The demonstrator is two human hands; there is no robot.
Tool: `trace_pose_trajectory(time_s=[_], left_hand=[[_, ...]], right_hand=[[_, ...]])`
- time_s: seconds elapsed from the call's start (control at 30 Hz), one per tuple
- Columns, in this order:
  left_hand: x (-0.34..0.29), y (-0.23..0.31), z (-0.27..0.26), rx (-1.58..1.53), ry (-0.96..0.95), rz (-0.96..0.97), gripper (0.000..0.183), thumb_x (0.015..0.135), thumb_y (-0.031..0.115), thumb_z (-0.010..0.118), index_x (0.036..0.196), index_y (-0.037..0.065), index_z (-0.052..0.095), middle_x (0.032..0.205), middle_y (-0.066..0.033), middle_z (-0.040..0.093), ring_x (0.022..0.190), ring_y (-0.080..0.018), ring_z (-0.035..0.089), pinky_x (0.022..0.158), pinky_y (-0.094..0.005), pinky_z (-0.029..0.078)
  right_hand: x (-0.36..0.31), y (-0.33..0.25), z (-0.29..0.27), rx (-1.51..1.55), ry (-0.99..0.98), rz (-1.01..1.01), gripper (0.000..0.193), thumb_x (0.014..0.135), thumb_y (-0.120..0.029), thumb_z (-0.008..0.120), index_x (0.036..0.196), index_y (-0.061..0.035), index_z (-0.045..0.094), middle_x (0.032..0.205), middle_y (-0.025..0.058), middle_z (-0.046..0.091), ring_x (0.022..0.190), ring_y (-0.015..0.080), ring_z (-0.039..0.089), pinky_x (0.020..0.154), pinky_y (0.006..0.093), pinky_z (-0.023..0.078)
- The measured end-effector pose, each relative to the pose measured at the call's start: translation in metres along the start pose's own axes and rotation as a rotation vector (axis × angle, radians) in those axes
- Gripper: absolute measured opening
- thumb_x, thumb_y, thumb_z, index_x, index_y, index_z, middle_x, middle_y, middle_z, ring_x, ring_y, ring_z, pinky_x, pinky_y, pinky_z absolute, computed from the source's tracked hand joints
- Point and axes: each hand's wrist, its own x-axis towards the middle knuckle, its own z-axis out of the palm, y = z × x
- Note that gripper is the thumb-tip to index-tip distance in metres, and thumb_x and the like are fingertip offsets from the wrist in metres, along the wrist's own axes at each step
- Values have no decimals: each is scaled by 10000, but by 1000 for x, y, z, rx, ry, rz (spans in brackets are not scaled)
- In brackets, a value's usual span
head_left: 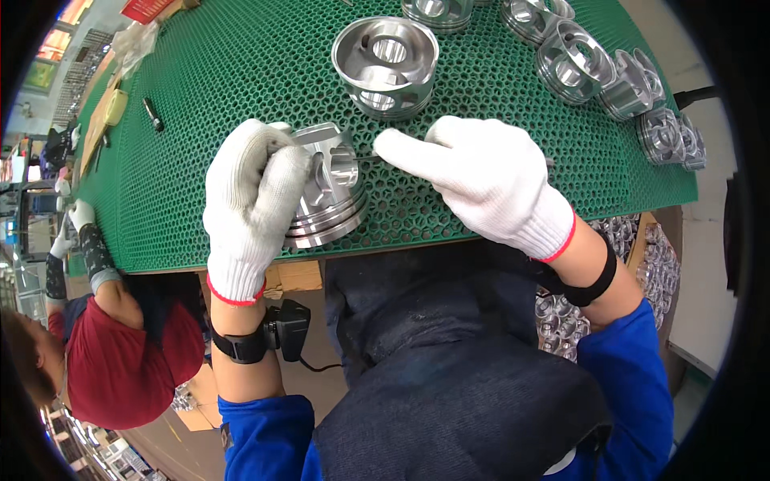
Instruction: Manual checking, cleaning, and sorting of engine pistons at a factory workstation.
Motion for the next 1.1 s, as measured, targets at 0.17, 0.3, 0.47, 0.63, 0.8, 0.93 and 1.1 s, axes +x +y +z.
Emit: trace_pose_trajectory(time_s=[0.17,0.3,0.47,0.63,0.8,0.93,1.1], left_hand=[[-15,2,-8,100,-2,187,69,767,8,666,775,7,597,739,-99,555,715,-236,564,768,-367,491],[-39,16,-1,290,-61,422,140,689,73,738,757,75,616,740,-59,564,708,-260,566,898,-523,503],[-72,23,19,516,-155,417,273,605,234,790,776,100,626,767,-26,518,780,-241,547,927,-505,472],[-72,24,14,515,-178,405,303,636,295,805,771,112,606,796,-23,523,814,-246,562,950,-520,456],[-75,10,-10,525,68,310,410,735,460,797,758,131,554,795,-22,525,793,-225,568,970,-501,447],[-66,39,9,460,-119,427,250,829,207,709,986,21,655,893,-109,618,930,-298,620,1039,-528,419],[-78,-1,-11,621,-31,291,344,799,266,730,972,-12,623,1271,-266,540,1221,-520,487,1018,-552,422]], right_hand=[[3,-15,-2,-35,-3,15,275,856,-194,629,1130,-213,645,703,21,539,557,190,604,501,317,497],[-14,-28,-11,84,-174,118,294,843,-197,653,1137,-197,639,715,28,544,539,170,600,490,306,494],[-37,-32,-7,501,-418,339,320,870,-187,611,1188,-163,634,690,48,606,585,205,634,545,316,526],[-16,-23,-24,1555,-833,1074,352,938,-114,467,1222,54,592,674,57,633,420,59,494,366,193,393],[-48,-6,-33,1727,-347,1053,380,934,-66,420,1250,115,527,897,168,676,434,63,502,340,178,373],[-73,9,-12,2141,-46,957,346,970,-65,396,1259,93,500,1034,231,646,428,53,457,328,181,364],[-89,34,-14,2715,77,468,379,1060,-205,383,1373,-1,451,1266,234,565,484,40,461,360,190,398]])
